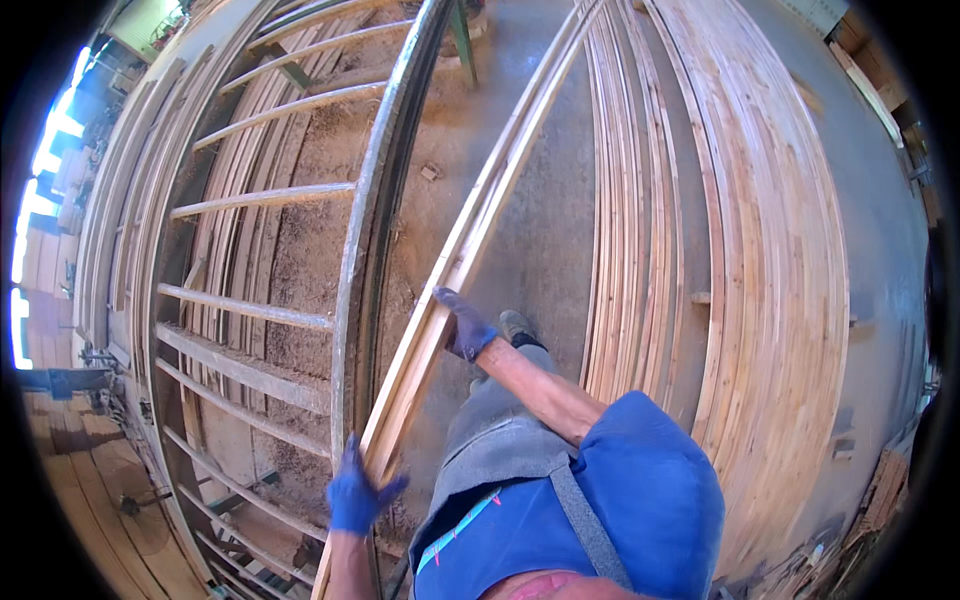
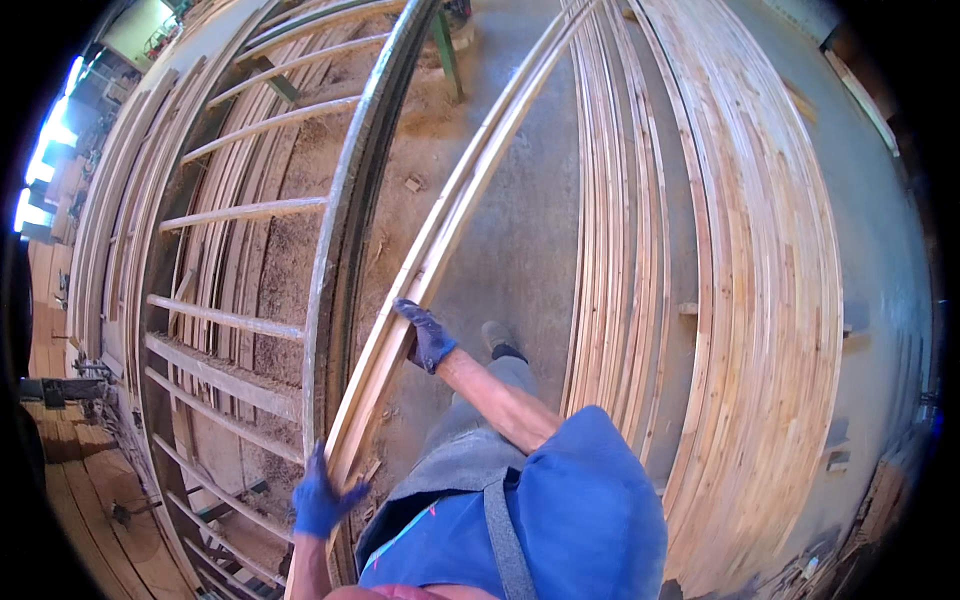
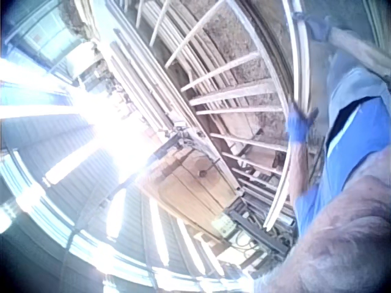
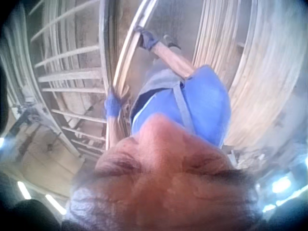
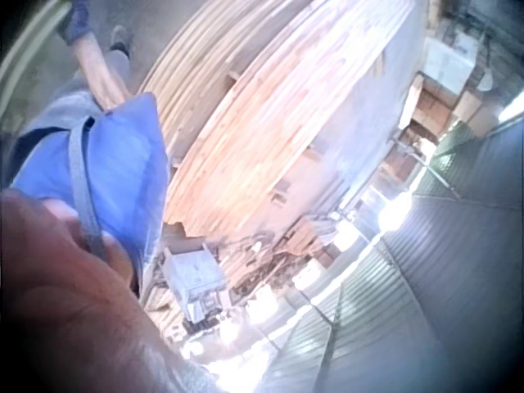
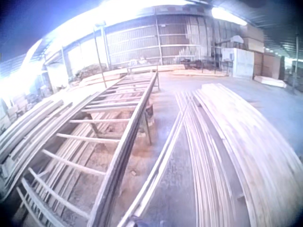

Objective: The person mixes a white substance in a bucket using a wooden stick. They then pick up long, thin wooden strips and place them onto a wooden frame structure. The person uses a paint roller to apply the white substance onto the wooden strips on the frame.

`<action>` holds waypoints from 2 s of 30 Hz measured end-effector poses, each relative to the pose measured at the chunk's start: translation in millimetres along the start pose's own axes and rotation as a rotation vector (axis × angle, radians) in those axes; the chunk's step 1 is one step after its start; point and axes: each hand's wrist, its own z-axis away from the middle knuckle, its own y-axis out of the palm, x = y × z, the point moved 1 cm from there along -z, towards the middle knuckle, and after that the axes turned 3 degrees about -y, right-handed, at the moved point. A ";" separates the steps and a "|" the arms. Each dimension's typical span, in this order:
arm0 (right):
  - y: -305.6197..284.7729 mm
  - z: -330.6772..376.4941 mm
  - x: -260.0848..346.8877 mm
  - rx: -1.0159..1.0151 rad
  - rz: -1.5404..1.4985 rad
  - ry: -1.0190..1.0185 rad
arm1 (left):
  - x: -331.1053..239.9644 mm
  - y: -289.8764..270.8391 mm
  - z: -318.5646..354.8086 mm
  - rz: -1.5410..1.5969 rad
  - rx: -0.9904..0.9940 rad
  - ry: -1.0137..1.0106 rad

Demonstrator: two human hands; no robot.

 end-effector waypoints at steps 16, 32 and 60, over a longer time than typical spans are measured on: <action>-50.4 -133.5 268.7 -0.114 0.248 -0.376 | 15.5 27.3 45.9 -0.280 0.147 -0.301; -38.0 -48.8 142.9 -0.054 -0.008 -0.115 | 154.3 106.1 190.5 -0.145 0.184 -0.332; 220.0 -159.5 -130.0 0.245 0.269 -0.090 | 278.2 0.3 187.9 -0.079 -0.379 -0.409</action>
